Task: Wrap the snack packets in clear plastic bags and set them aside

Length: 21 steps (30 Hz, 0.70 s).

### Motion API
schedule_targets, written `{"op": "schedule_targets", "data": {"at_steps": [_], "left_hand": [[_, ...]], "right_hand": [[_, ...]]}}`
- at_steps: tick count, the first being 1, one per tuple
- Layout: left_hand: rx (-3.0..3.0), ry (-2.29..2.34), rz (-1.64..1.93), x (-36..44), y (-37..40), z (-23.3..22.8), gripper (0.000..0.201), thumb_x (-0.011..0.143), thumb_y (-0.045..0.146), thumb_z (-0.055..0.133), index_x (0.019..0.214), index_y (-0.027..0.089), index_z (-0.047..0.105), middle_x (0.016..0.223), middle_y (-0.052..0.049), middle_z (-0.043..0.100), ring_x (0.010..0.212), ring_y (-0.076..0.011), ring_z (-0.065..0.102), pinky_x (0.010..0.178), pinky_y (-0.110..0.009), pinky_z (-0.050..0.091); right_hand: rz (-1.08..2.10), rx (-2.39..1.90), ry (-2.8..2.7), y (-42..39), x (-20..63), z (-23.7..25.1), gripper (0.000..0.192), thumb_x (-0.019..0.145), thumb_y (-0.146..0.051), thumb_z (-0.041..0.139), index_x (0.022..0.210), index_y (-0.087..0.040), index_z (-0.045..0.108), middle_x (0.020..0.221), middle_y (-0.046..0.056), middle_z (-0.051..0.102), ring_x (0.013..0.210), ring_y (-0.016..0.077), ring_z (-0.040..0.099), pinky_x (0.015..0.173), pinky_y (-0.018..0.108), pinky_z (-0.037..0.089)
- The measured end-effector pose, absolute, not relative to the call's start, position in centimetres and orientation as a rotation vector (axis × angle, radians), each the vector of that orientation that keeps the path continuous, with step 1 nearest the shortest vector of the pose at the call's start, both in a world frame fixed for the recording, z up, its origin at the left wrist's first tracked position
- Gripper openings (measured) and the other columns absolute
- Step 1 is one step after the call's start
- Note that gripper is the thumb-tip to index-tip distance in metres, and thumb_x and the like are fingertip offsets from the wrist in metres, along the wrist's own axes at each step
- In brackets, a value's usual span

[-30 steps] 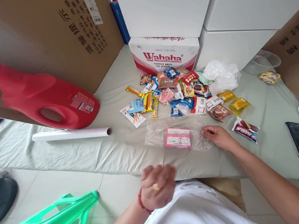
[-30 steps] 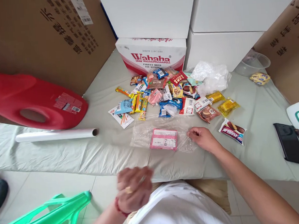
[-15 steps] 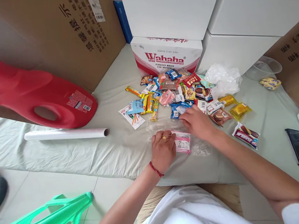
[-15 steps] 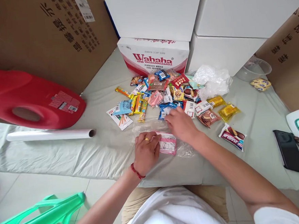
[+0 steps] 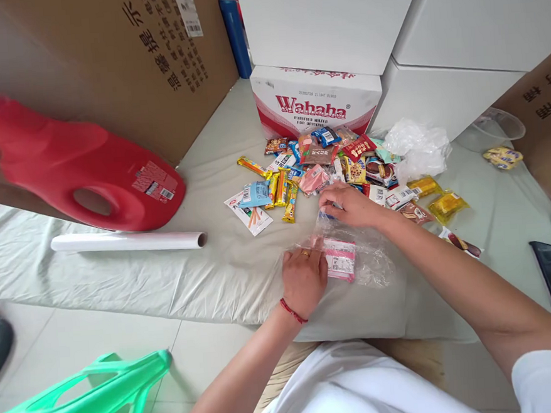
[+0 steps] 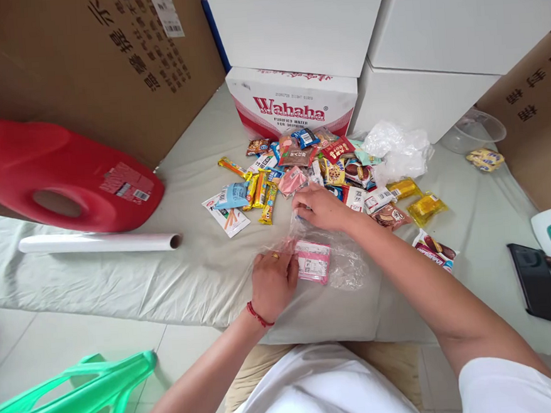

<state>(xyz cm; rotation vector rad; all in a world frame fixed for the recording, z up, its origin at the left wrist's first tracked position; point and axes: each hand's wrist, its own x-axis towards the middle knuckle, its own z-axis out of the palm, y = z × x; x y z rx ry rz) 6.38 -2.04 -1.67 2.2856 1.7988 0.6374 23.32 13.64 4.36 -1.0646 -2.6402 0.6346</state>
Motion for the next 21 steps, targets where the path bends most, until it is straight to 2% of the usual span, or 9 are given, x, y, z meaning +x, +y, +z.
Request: {"op": "schedule_targets", "data": {"at_steps": [2,4,7,11,14,16,18,21], "left_hand": [[2.255,1.83,0.609,6.5,-1.9,-1.8,0.043,0.099,0.024,0.044,0.138,0.017,0.061,0.089,-0.011,0.076,0.083,-0.0258,0.066,0.075,-0.041,0.041],[2.212,1.868,0.57,6.6,-1.7,-1.9,0.044,0.097,0.026,0.045,0.136,0.015,0.063,0.08,-0.011,0.075,0.076,-0.0262,0.067,0.073,-0.04,0.043],[2.039,1.931,0.564,6.7,-1.3,-1.9,0.045,0.095,0.032,0.048,0.134,0.015,0.064,0.065,-0.007,0.07,0.063,-0.0251,0.065,0.064,-0.036,0.042],[1.744,1.918,0.654,6.0,-0.8,-2.0,0.058,0.089,0.037,0.058,0.144,0.019,0.052,0.07,-0.001,0.07,0.062,-0.022,0.065,0.058,-0.032,0.04],[1.598,1.899,0.726,4.4,-0.5,-2.1,0.051,0.089,0.036,0.06,0.137,0.018,0.056,0.068,0.001,0.065,0.064,-0.0204,0.063,0.06,-0.031,0.043],[1.567,1.98,0.84,2.8,-0.3,-2.1,0.047,0.09,0.036,0.057,0.132,0.016,0.059,0.077,-0.003,0.064,0.073,-0.022,0.063,0.068,-0.034,0.048],[1.609,2.13,0.961,1.3,0.0,-2.0,0.048,0.091,0.039,0.056,0.131,0.013,0.06,0.096,-0.012,0.066,0.094,-0.0287,0.063,0.085,-0.044,0.052],[1.652,2.26,0.924,0.1,0.7,-1.7,0.043,0.097,0.047,0.047,0.115,0.016,0.07,0.121,-0.021,0.061,0.125,-0.0402,0.049,0.101,-0.062,0.043]], "right_hand": [[0.642,-1.16,-2.624,12.5,23.3,4.9,0.019,0.1,-0.023,0.049,0.102,-0.016,0.067,0.09,0.004,0.07,0.084,0.0182,0.062,0.079,0.029,0.041],[0.572,-1.223,-2.606,11.2,23.1,5.3,0.018,0.101,-0.022,0.048,0.104,-0.016,0.065,0.091,0.005,0.07,0.081,0.0184,0.062,0.072,0.027,0.039],[0.512,-1.268,-2.567,8.6,22.6,5.8,0.017,0.102,-0.022,0.048,0.103,-0.017,0.064,0.094,0.006,0.071,0.084,0.019,0.063,0.072,0.027,0.039],[0.562,-1.359,-2.543,4.1,21.6,5.3,0.02,0.106,-0.025,0.045,0.105,-0.019,0.064,0.098,0.006,0.071,0.085,0.0178,0.065,0.072,0.026,0.04],[0.534,-1.37,-2.7,0.9,20.9,3.8,0.023,0.107,-0.025,0.044,0.11,-0.02,0.066,0.103,0.006,0.07,0.085,0.0179,0.064,0.067,0.027,0.038],[0.465,-1.334,-2.796,-0.6,20.7,2.7,0.025,0.105,-0.023,0.046,0.118,-0.021,0.067,0.102,0.006,0.068,0.082,0.0188,0.063,0.065,0.028,0.037],[0.392,-1.277,-2.82,-1.6,20.7,2.0,0.03,0.103,-0.021,0.05,0.129,-0.025,0.064,0.103,0.006,0.066,0.085,0.0205,0.062,0.068,0.03,0.037],[0.342,-1.238,-2.802,-2.3,20.8,1.7,0.038,0.1,-0.019,0.055,0.137,-0.027,0.061,0.105,0.008,0.064,0.091,0.0231,0.06,0.075,0.032,0.039]]}}
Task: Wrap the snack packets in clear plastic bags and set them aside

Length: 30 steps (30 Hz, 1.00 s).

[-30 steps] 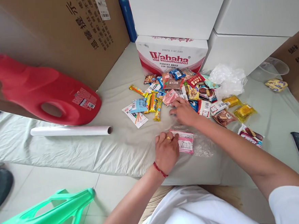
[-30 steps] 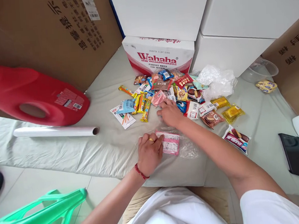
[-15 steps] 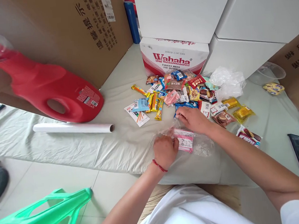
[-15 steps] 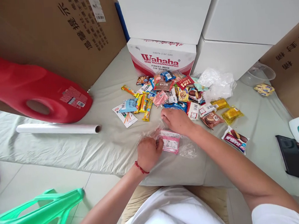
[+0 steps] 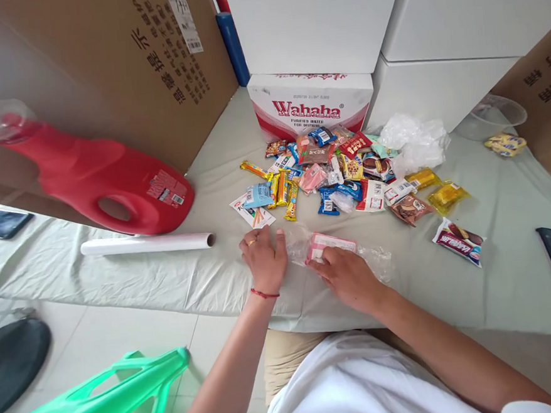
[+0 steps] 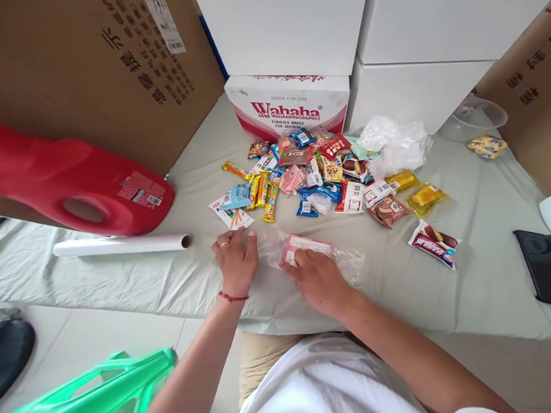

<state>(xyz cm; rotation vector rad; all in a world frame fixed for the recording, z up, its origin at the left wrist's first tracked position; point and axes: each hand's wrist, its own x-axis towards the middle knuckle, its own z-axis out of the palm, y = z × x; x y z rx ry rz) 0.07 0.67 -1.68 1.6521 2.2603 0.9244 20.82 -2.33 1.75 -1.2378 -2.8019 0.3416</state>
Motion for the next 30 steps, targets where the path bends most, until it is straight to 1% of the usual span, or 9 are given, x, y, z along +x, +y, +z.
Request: {"op": "schedule_targets", "data": {"at_steps": [4,7,10,16,18,21,24,27,30], "left_hand": [[1.766,2.137,0.713,0.9,1.3,-0.6,0.039,0.095,0.05,0.052,0.079,0.02,0.071,0.13,-0.017,0.059,0.133,-0.0409,0.044,0.103,-0.06,0.042],[1.811,1.951,0.685,2.7,0.7,0.5,0.026,0.088,0.038,0.061,0.071,0.02,0.064,0.098,-0.01,0.066,0.094,-0.0259,0.062,0.084,-0.04,0.05],[1.806,1.773,0.792,4.9,-0.5,1.5,0.024,0.09,0.03,0.054,0.069,0.02,0.06,0.078,-0.003,0.062,0.07,-0.0164,0.058,0.07,-0.03,0.046],[1.65,1.587,0.786,6.9,-1.2,1.4,0.041,0.099,0.03,0.038,0.07,0.021,0.066,0.083,-0.005,0.071,0.085,-0.0194,0.065,0.081,-0.032,0.049],[1.73,1.654,0.72,7.1,-1.1,1.0,0.03,0.096,0.028,0.048,0.075,0.022,0.069,0.089,-0.006,0.071,0.093,-0.0223,0.064,0.088,-0.035,0.048],[1.792,1.867,0.668,7.5,-1.1,0.5,0.01,0.084,0.029,0.069,0.089,0.021,0.071,0.104,-0.009,0.067,0.105,-0.0277,0.059,0.095,-0.041,0.047],[1.64,2.128,0.608,7.7,-1.2,0.2,0.053,0.071,0.041,0.085,0.115,0.019,0.064,0.128,-0.016,0.057,0.124,-0.0359,0.05,0.102,-0.051,0.044],[1.579,2.141,0.487,7.6,-1.2,0.1,0.049,0.071,0.054,0.083,0.102,0.02,0.064,0.136,-0.017,0.051,0.135,-0.0412,0.04,0.105,-0.057,0.04],[1.619,2.078,0.506,8.2,-1.4,0.4,0.039,0.071,0.047,0.083,0.085,0.02,0.058,0.119,-0.015,0.057,0.125,-0.038,0.048,0.098,-0.052,0.044]], "right_hand": [[0.32,-1.264,-2.787,-2.7,20.9,1.7,0.038,0.099,-0.017,0.058,0.135,-0.027,0.062,0.103,0.008,0.063,0.093,0.025,0.057,0.078,0.034,0.04],[0.297,-1.284,-2.755,-3.2,20.5,1.2,0.04,0.099,-0.016,0.056,0.137,-0.027,0.061,0.103,0.009,0.062,0.094,0.0268,0.057,0.08,0.037,0.043],[0.301,-1.332,-2.687,-4.1,20.2,0.6,0.04,0.098,-0.015,0.054,0.136,-0.022,0.062,0.112,0.013,0.063,0.103,0.0298,0.056,0.086,0.042,0.047],[0.773,-1.086,-2.417,-5.2,23.5,2.8,0.028,0.095,-0.031,0.065,0.122,-0.023,0.071,0.122,0.011,0.066,0.112,0.0281,0.059,0.097,0.043,0.05],[0.786,-1.146,-2.156,-4.5,26.2,3.4,0.023,0.101,-0.032,0.054,0.115,-0.025,0.072,0.111,0.007,0.07,0.105,0.0237,0.062,0.095,0.038,0.051],[0.473,-1.639,-1.848,-2.9,29.8,2.5,0.031,0.096,-0.037,0.06,0.121,-0.02,0.069,0.113,0.013,0.067,0.11,0.0301,0.058,0.098,0.045,0.046],[0.46,-1.984,-1.944,-2.1,31.3,0.5,0.048,0.083,-0.041,0.075,0.124,-0.017,0.067,0.112,0.016,0.065,0.109,0.0353,0.053,0.095,0.047,0.044],[0.593,-2.018,-2.086,-2.8,30.8,-0.2,0.018,0.086,-0.03,0.07,0.1,-0.02,0.071,0.104,0.012,0.064,0.103,0.0313,0.054,0.089,0.04,0.044],[0.689,-1.934,-1.999,-4.0,29.5,0.5,0.006,0.088,-0.021,0.061,0.09,-0.021,0.067,0.103,0.01,0.063,0.092,0.0242,0.058,0.08,0.034,0.043]]}}
